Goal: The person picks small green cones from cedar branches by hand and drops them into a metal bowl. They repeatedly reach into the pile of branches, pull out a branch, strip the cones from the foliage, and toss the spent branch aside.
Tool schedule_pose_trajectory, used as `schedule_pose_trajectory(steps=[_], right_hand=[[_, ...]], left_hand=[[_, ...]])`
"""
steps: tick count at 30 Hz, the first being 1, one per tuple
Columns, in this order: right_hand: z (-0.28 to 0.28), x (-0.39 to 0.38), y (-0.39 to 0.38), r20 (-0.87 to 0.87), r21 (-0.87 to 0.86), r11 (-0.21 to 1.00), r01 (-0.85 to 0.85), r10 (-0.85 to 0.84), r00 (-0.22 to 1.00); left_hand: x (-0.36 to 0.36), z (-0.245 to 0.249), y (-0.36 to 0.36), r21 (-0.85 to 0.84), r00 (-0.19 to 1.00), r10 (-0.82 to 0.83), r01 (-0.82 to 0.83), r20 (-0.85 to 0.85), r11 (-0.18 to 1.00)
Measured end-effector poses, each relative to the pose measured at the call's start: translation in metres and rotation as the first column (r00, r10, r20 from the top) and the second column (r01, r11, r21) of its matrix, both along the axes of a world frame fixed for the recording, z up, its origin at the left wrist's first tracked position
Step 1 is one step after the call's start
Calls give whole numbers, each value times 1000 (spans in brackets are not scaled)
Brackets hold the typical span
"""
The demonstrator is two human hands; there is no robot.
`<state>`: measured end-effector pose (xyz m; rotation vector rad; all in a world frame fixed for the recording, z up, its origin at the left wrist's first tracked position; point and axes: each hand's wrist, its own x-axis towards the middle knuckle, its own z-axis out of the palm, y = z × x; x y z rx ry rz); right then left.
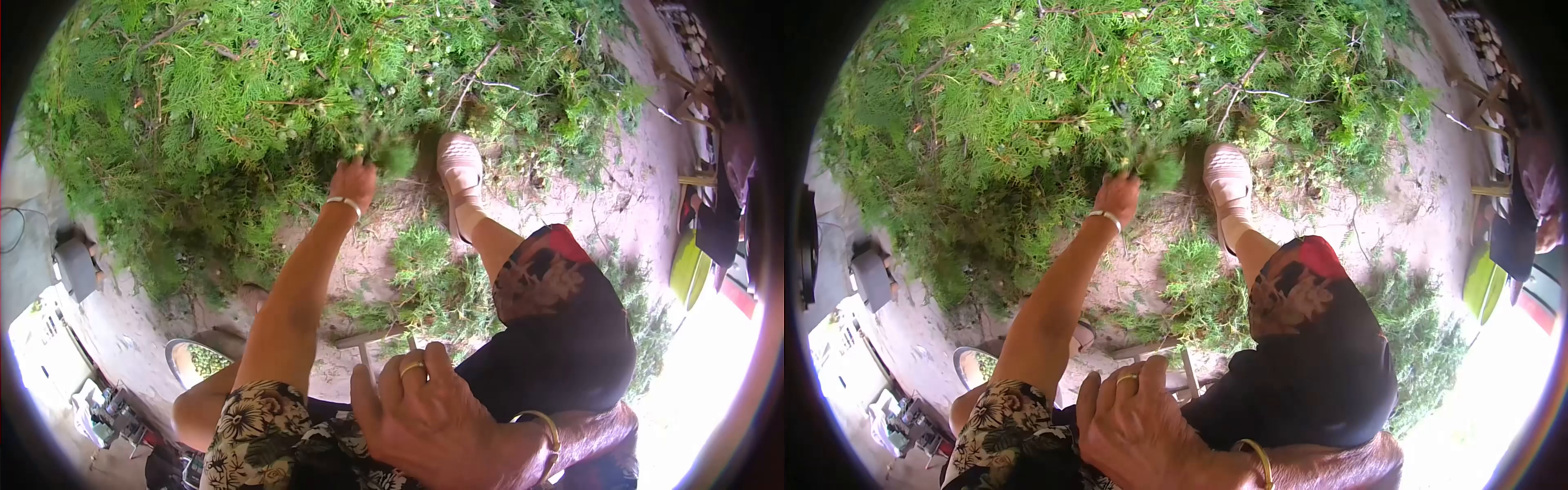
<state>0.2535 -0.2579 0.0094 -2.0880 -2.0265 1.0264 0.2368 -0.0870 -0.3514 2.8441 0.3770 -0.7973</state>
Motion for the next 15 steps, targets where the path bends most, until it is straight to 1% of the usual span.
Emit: schedule_pose_trajectory(steps=[1,2,3,5,6,7,8,9,10,11,12,14,15], right_hand=[[-1,-2,0,10,10,1000,-2,2,1000],[-2,-4,-1,4,12,1000,-7,7,1000],[-5,-6,-3,71,63,998,-21,17,997],[-5,-8,-3,131,108,993,-38,23,991],[-1,-6,-2,104,79,996,-35,27,994],[1,-6,-1,78,52,998,-36,31,996],[1,-8,-1,71,51,998,-40,36,997],[1,-10,0,65,53,998,-39,35,997],[1,-11,0,63,57,998,-37,34,997],[0,-11,1,64,60,998,-36,32,997],[0,-11,2,64,64,997,-32,28,998],[0,-11,4,63,65,997,-28,24,998],[1,-11,5,64,51,998,-28,25,998]], left_hand=[[-13,18,0,-66,983,-53,42,-175,997],[-42,5,-5,-73,977,-45,30,-207,997],[-78,-16,-12,-80,971,-36,17,-236,997],[-148,-41,-25,4,985,-77,79,-153,997],[-168,-34,-30,-3,984,-76,77,-163,997],[-185,-27,-34,-44,997,31,-34,-69,998],[-188,-12,-34,-90,989,145,-143,24,986],[-186,3,-33,-89,988,150,-148,20,985],[-168,37,-29,-110,988,146,-151,-50,982],[-152,56,-26,-131,983,140,-155,-117,979],[-138,57,-23,-129,983,142,-156,-115,979],[-106,50,-13,-104,978,137,-122,157,987],[-86,43,-8,-196,933,247,-200,260,960]])
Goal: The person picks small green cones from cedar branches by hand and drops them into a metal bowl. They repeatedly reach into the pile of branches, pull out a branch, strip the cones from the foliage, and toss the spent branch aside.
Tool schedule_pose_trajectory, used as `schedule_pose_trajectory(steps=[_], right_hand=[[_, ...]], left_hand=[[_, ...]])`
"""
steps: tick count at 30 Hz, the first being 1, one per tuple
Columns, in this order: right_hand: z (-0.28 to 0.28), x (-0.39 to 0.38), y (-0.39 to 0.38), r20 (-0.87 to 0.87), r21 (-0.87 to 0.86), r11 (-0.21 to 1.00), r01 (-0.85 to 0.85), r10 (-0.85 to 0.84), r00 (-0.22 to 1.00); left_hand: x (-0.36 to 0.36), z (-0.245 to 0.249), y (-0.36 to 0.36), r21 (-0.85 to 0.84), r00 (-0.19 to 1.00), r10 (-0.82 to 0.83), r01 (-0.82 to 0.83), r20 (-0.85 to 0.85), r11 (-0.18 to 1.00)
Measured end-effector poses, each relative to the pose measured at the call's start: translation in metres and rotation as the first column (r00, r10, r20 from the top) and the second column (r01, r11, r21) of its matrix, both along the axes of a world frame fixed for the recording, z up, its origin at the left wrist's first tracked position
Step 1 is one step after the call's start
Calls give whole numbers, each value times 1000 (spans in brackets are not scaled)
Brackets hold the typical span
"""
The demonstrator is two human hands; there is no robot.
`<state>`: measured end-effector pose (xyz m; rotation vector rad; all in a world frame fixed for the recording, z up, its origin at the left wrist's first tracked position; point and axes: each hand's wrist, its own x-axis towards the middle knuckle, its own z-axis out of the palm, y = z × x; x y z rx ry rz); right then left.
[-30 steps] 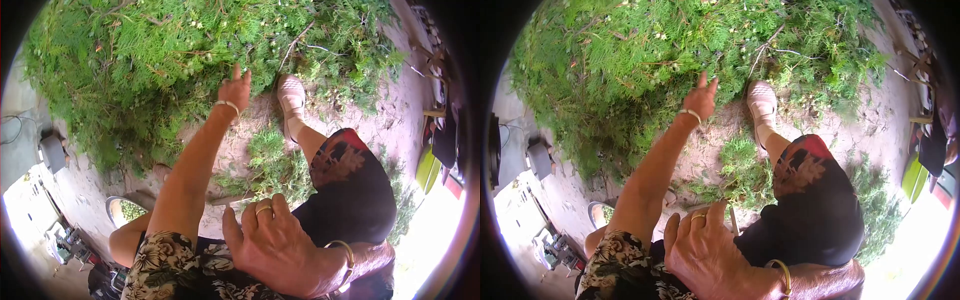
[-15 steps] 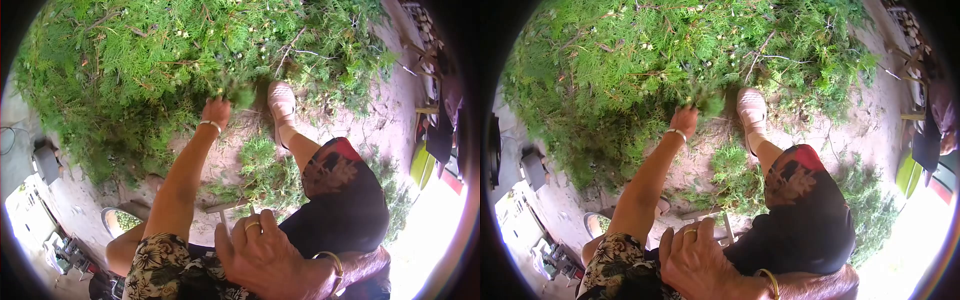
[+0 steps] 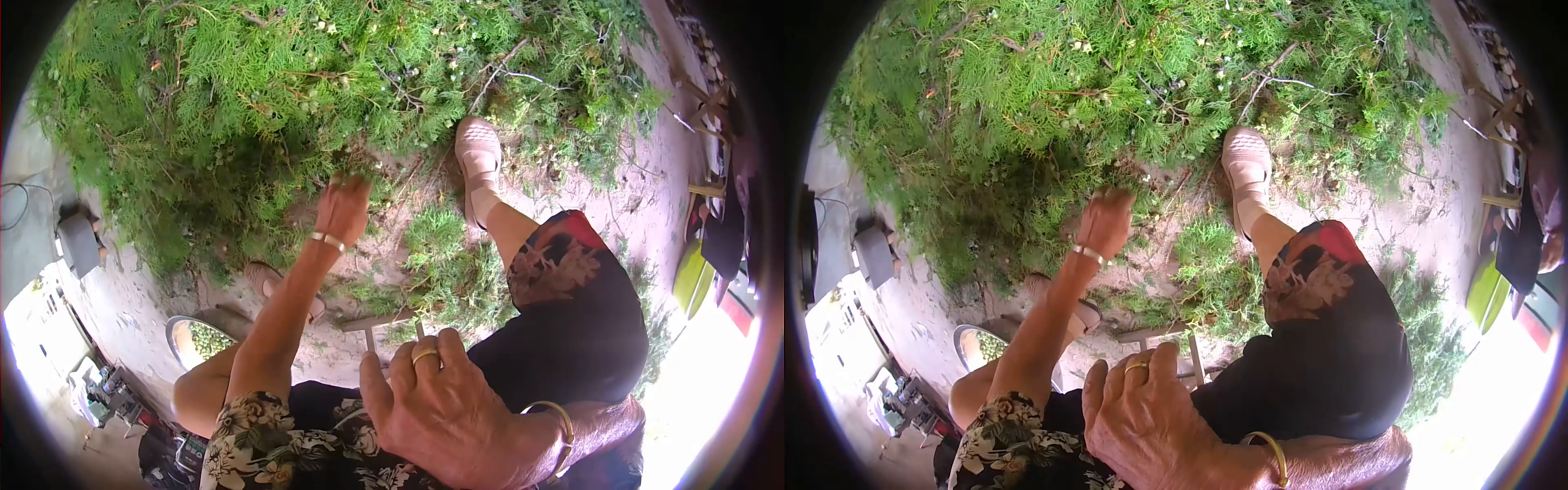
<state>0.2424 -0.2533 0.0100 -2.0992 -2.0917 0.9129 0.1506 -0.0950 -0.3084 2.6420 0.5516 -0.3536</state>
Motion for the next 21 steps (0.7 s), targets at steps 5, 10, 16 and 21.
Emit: schedule_pose_trajectory(steps=[5,10,16,21], right_hand=[[-2,2,0,30,2,1000,-10,10,999],[-3,3,-2,-13,-10,1000,-22,22,1000],[-12,5,1,-30,52,999,-15,17,999],[-11,7,11,70,-49,997,-53,57,996]], left_hand=[[56,13,14,-125,925,199,-250,-323,960],[-9,-48,-40,161,875,361,-326,-323,932],[-25,-45,-4,72,929,360,-355,-81,932],[-39,17,44,-644,684,729,-560,-4,521]])
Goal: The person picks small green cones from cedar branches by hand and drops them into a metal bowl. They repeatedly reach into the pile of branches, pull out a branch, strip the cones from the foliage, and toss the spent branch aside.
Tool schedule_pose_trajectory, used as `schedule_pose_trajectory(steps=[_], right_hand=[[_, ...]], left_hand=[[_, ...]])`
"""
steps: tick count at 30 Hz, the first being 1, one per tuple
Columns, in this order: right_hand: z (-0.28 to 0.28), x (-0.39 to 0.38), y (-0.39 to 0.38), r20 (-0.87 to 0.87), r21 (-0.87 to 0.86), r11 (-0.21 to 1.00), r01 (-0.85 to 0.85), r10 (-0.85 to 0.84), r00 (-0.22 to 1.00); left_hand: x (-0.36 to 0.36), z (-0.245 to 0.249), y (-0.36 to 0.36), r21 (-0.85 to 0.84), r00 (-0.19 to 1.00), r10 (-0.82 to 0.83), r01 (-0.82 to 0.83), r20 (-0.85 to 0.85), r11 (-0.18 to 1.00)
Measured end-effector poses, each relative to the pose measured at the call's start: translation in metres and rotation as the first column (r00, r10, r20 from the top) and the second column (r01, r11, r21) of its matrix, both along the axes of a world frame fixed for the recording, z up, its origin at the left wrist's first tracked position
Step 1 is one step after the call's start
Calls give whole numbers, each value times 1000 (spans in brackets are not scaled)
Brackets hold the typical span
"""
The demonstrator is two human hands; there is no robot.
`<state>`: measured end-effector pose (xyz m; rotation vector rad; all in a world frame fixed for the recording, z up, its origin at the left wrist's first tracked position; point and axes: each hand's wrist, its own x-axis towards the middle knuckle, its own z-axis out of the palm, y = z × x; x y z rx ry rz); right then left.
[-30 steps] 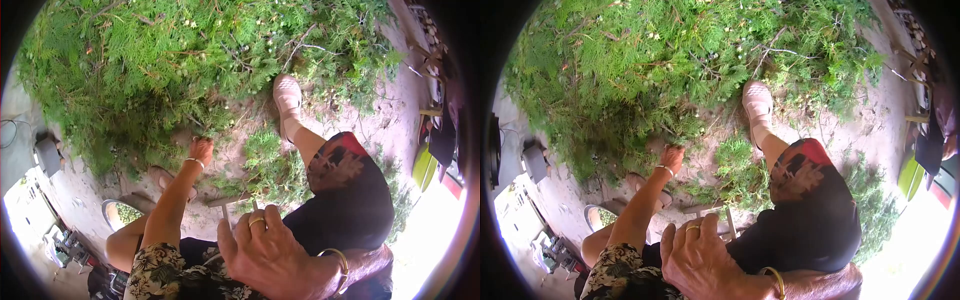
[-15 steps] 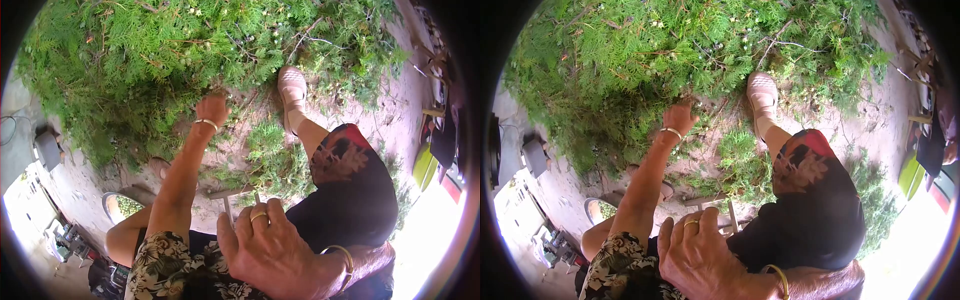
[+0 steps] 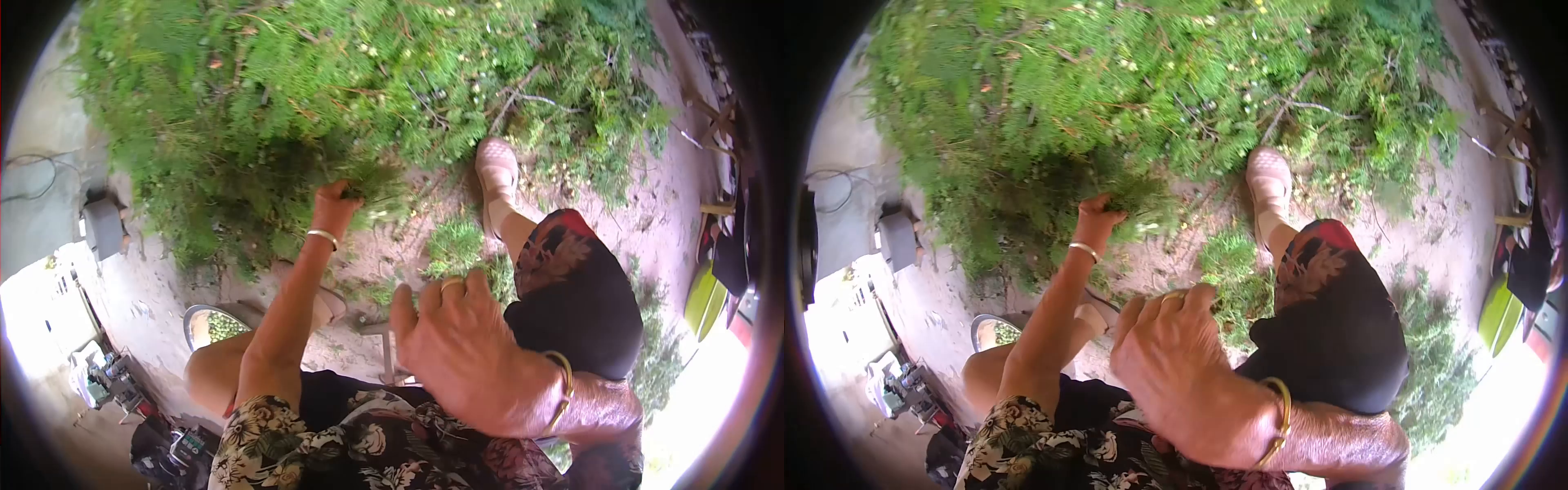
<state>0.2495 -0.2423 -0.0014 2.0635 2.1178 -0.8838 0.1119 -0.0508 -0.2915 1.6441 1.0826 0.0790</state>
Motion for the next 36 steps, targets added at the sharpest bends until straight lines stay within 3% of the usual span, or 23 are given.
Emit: schedule_pose_trajectory(steps=[1,3,7,9,10,11,13,15,18,20,22,23,25,26,27,29,30,31,33,34,35,36], right_hand=[[2,2,5,32,-21,1000,-15,15,999],[2,2,13,47,32,999,-20,18,999],[1,-1,31,29,138,989,59,-64,998],[3,-2,43,-189,132,970,206,-179,965],[1,-8,51,-214,136,947,292,-260,942],[3,-11,60,-202,159,948,277,-243,949],[6,-16,79,-394,65,867,494,-432,811],[2,-20,89,-428,181,840,511,-400,810],[4,-26,103,-715,102,820,563,-333,615],[5,-28,106,-716,94,805,586,-355,601],[5,-30,109,-838,96,744,661,-299,457],[3,-32,111,-834,100,743,661,-300,464],[0,-35,114,-942,-8,697,717,-245,227],[1,-37,115,-952,-15,664,748,-237,192],[-2,-37,117,-950,-17,665,746,-243,195],[-8,-33,118,-815,39,602,798,-443,374],[5,-28,120,-799,-9,660,751,-456,392],[3,-27,119,-797,-9,663,749,-456,395],[-4,-28,120,-868,-209,647,733,-468,165],[-9,-30,120,-889,-217,616,757,-445,107],[-6,-29,120,-889,-217,617,757,-445,108],[1,-27,121,-875,-171,600,782,-457,160]], left_hand=[[2,35,4,30,1000,12,-12,10,999],[1,109,9,-378,959,248,-181,135,908],[-17,192,24,-461,854,361,-166,374,872],[-19,239,19,-579,722,524,-209,452,788],[-34,241,31,-629,722,486,-91,493,772],[-43,240,33,-617,706,486,-90,514,782],[-45,252,27,-630,641,540,-113,545,768],[-40,264,16,-643,596,562,-98,573,760],[-26,275,2,-726,528,619,-6,581,687],[-21,268,-3,-719,494,612,39,618,694],[-22,260,-4,-679,412,576,161,706,716],[-22,259,-6,-679,407,577,167,708,715],[-15,270,-14,-630,434,571,-8,697,776],[-10,282,-20,-609,471,586,-123,659,784],[-13,271,-21,-614,468,591,-123,657,780],[-21,240,-25,-500,641,476,-163,602,851],[-23,240,-25,-505,638,482,-165,601,848],[-25,243,-24,-409,744,383,-161,547,898],[-29,249,-19,-212,909,179,-104,377,972],[-33,251,-16,-203,918,157,-86,365,975],[-36,258,-12,-203,917,158,-87,366,975],[-39,272,-8,-400,870,280,-107,406,910]])
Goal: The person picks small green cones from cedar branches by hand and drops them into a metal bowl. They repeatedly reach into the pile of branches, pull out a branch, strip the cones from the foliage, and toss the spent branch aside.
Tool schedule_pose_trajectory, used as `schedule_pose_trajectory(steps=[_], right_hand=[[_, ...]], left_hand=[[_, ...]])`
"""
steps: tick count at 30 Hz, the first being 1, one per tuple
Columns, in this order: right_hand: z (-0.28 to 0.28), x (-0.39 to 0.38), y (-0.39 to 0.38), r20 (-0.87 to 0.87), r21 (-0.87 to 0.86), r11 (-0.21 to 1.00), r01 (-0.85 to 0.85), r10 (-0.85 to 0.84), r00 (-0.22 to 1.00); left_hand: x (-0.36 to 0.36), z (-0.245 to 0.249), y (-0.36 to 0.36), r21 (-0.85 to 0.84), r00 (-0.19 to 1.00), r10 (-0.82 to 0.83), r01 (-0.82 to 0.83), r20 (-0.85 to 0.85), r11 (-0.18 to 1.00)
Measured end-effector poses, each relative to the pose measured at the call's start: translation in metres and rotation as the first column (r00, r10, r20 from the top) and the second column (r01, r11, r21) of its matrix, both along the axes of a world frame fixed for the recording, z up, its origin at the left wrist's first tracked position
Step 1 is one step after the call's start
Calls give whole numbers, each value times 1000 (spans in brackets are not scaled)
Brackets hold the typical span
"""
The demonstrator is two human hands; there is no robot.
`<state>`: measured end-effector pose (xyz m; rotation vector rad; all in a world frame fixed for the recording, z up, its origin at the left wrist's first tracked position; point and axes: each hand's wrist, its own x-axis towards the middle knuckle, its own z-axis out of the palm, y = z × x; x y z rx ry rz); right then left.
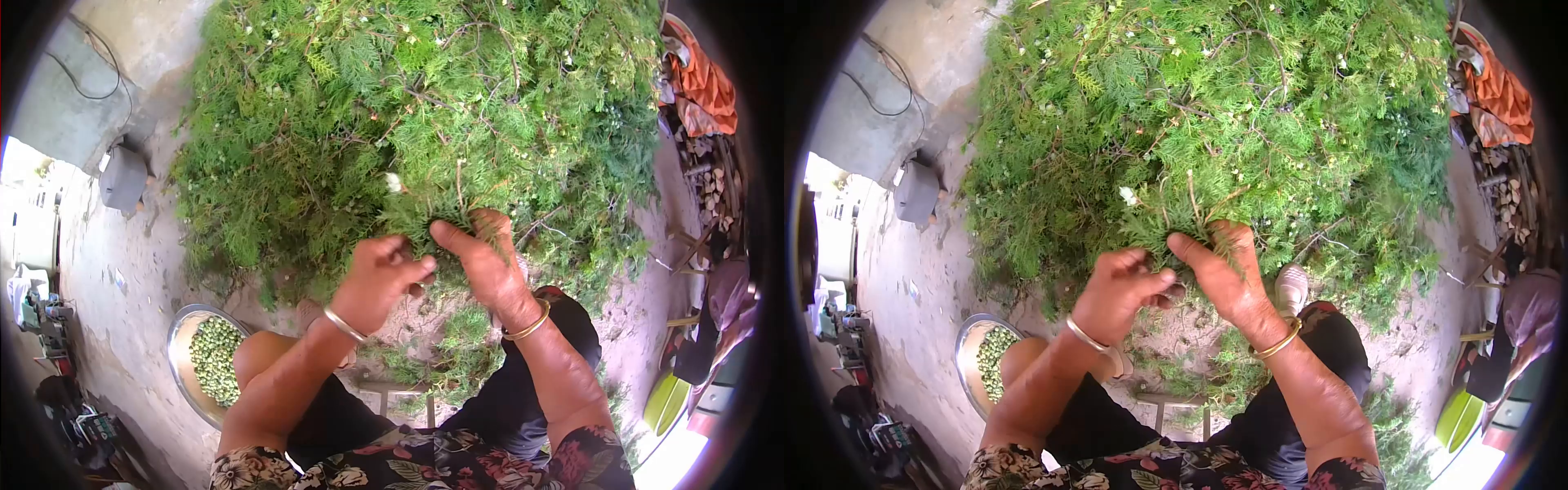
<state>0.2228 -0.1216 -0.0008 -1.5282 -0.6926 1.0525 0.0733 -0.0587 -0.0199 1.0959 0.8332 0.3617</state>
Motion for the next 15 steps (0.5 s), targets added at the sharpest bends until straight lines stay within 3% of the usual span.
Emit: schedule_pose_trajectory(steps=[1,3,5,7,10,15], right_hand=[[3,3,0,68,-11,1000,20,-19,997],[-4,5,1,-8,34,999,16,-16,1000],[11,2,2,-206,91,996,15,4,979],[5,1,1,-203,103,994,-37,57,977],[2,1,1,-154,141,983,-114,135,979],[5,-7,-2,-197,74,990,-117,130,972]], left_hand=[[-3,7,6,-199,994,59,-41,87,979],[-14,1,20,-218,994,66,-47,82,975],[-16,5,33,-24,928,365,-365,76,931],[-17,8,42,42,920,371,-379,128,924],[-10,21,40,450,943,309,-330,122,830],[-5,24,32,480,952,253,-304,169,823]])
